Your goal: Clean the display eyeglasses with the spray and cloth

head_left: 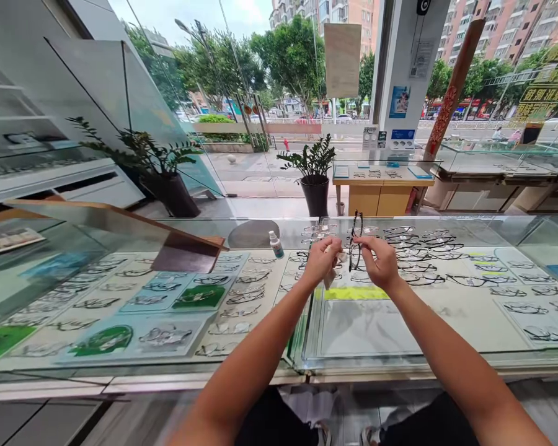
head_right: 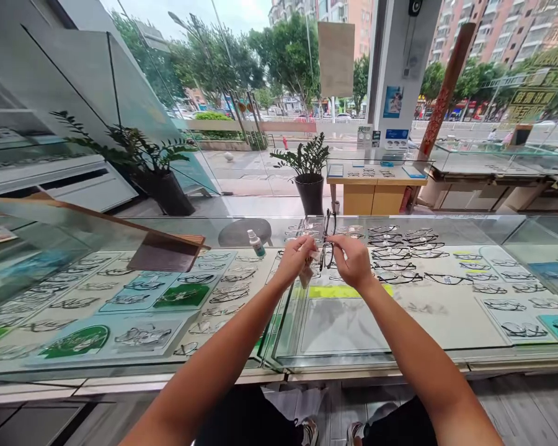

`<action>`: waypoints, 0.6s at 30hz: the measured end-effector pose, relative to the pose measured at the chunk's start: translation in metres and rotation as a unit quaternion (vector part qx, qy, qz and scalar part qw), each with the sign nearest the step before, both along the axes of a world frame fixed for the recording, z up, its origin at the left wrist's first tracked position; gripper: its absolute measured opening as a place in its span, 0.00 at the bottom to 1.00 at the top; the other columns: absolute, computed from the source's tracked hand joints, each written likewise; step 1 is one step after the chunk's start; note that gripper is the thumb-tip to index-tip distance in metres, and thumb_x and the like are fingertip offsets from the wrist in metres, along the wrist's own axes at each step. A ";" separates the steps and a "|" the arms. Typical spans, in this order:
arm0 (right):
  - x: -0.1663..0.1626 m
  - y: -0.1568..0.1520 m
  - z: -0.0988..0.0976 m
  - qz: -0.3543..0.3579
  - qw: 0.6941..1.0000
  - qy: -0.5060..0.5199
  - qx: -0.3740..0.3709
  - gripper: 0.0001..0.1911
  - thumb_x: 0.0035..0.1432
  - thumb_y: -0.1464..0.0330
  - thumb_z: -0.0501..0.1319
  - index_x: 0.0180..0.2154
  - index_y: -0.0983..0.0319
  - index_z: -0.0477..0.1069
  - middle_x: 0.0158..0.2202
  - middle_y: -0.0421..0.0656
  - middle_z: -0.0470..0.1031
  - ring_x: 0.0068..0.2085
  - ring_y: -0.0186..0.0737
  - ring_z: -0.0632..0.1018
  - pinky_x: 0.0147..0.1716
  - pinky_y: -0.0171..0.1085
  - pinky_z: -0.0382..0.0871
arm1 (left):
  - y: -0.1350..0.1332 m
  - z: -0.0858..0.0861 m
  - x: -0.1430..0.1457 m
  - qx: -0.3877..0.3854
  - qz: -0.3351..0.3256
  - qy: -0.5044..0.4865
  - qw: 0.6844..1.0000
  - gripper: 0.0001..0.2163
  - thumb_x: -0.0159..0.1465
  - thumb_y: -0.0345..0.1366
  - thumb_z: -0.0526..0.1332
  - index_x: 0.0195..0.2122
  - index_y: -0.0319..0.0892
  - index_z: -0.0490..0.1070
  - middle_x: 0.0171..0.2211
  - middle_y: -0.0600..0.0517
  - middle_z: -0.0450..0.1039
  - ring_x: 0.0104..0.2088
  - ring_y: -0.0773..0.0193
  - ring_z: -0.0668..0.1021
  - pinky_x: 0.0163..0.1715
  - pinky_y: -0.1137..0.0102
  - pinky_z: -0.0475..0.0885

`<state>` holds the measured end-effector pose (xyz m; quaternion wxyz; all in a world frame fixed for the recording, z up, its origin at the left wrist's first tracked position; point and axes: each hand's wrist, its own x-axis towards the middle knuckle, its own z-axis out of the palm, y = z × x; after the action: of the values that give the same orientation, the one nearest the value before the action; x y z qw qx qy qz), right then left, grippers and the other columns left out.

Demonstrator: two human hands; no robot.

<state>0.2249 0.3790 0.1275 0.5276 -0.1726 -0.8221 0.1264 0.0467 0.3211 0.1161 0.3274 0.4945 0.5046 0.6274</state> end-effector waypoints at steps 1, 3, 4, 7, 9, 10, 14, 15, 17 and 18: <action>0.001 -0.002 -0.001 0.007 1.000 -0.009 -0.014 0.15 0.70 0.69 0.55 0.47 0.56 0.80 0.47 0.45 0.87 0.48 0.47 0.85 0.50 0.46 0.77 | -0.002 0.002 0.001 -0.010 -0.013 -0.006 1.000 0.27 0.58 0.66 0.67 0.29 0.42 0.71 0.18 0.59 0.62 0.16 0.71 0.66 0.18 0.74 0.60; 0.002 -0.005 -0.001 0.016 0.998 -0.025 -0.048 0.16 0.70 0.67 0.54 0.48 0.55 0.80 0.49 0.46 0.86 0.50 0.49 0.84 0.51 0.47 0.77 | -0.006 0.006 0.003 -0.023 -0.033 -0.015 0.999 0.26 0.56 0.63 0.70 0.34 0.42 0.75 0.19 0.60 0.63 0.17 0.70 0.68 0.19 0.74 0.61; 0.002 -0.006 0.000 0.021 0.997 -0.030 -0.065 0.16 0.70 0.66 0.54 0.48 0.54 0.80 0.50 0.46 0.86 0.51 0.49 0.84 0.52 0.48 0.76 | -0.007 0.008 0.005 -0.028 -0.039 -0.020 0.999 0.26 0.56 0.62 0.71 0.36 0.41 0.76 0.19 0.59 0.64 0.18 0.70 0.68 0.20 0.74 0.61; 0.002 -0.010 0.002 0.043 0.993 -0.034 -0.108 0.15 0.70 0.63 0.55 0.48 0.53 0.80 0.50 0.47 0.86 0.51 0.51 0.83 0.54 0.50 0.75 | -0.011 0.011 0.007 -0.040 -0.054 -0.051 0.996 0.26 0.53 0.60 0.73 0.36 0.41 0.76 0.18 0.59 0.65 0.18 0.70 0.68 0.19 0.74 0.59; 0.002 -0.012 0.004 0.061 0.989 -0.028 -0.129 0.14 0.69 0.62 0.56 0.47 0.52 0.80 0.50 0.47 0.86 0.51 0.52 0.83 0.54 0.51 0.74 | -0.012 0.012 0.007 -0.047 -0.063 -0.069 0.995 0.26 0.51 0.59 0.75 0.35 0.40 0.76 0.18 0.59 0.65 0.18 0.71 0.67 0.20 0.74 0.59; 0.001 -0.014 0.005 0.070 0.987 -0.022 -0.140 0.13 0.69 0.61 0.57 0.47 0.52 0.80 0.50 0.46 0.85 0.51 0.53 0.83 0.54 0.51 0.74 | -0.013 0.013 0.007 -0.048 -0.064 -0.072 0.994 0.26 0.50 0.58 0.75 0.35 0.40 0.76 0.18 0.59 0.65 0.18 0.71 0.67 0.20 0.74 0.59; -0.002 -0.021 0.008 0.085 0.981 0.029 -0.174 0.08 0.67 0.61 0.59 0.40 0.52 0.77 0.44 0.45 0.84 0.46 0.51 0.81 0.49 0.49 0.73 | -0.017 0.017 0.007 -0.045 -0.053 -0.064 0.996 0.25 0.50 0.57 0.76 0.34 0.41 0.75 0.19 0.58 0.67 0.19 0.71 0.68 0.21 0.74 0.60; -0.004 -0.022 0.008 0.080 0.979 0.045 -0.180 0.08 0.67 0.60 0.60 0.38 0.53 0.76 0.41 0.44 0.83 0.43 0.49 0.80 0.46 0.48 0.73 | -0.018 0.017 0.008 -0.046 -0.049 -0.063 0.996 0.25 0.50 0.57 0.76 0.34 0.41 0.75 0.19 0.58 0.66 0.19 0.71 0.68 0.21 0.74 0.60; -0.007 -0.023 0.007 0.067 0.974 0.080 -0.199 0.08 0.65 0.60 0.61 0.34 0.54 0.71 0.36 0.43 0.79 0.39 0.46 0.77 0.42 0.45 0.71 | -0.018 0.017 0.009 -0.053 -0.045 -0.063 0.996 0.25 0.50 0.58 0.76 0.34 0.41 0.74 0.18 0.59 0.65 0.19 0.71 0.67 0.20 0.74 0.58; -0.008 -0.022 0.007 0.063 0.969 0.097 -0.217 0.07 0.64 0.60 0.61 0.34 0.54 0.70 0.36 0.42 0.78 0.38 0.45 0.76 0.41 0.45 0.70 | -0.018 0.016 0.009 -0.056 -0.043 -0.064 0.995 0.26 0.49 0.58 0.76 0.34 0.41 0.74 0.18 0.59 0.65 0.18 0.71 0.67 0.20 0.74 0.58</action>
<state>0.2167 0.3568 0.1342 0.5456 -0.2177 -0.7290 0.3515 0.0556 0.3034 0.1324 0.4129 0.4556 0.4950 0.6139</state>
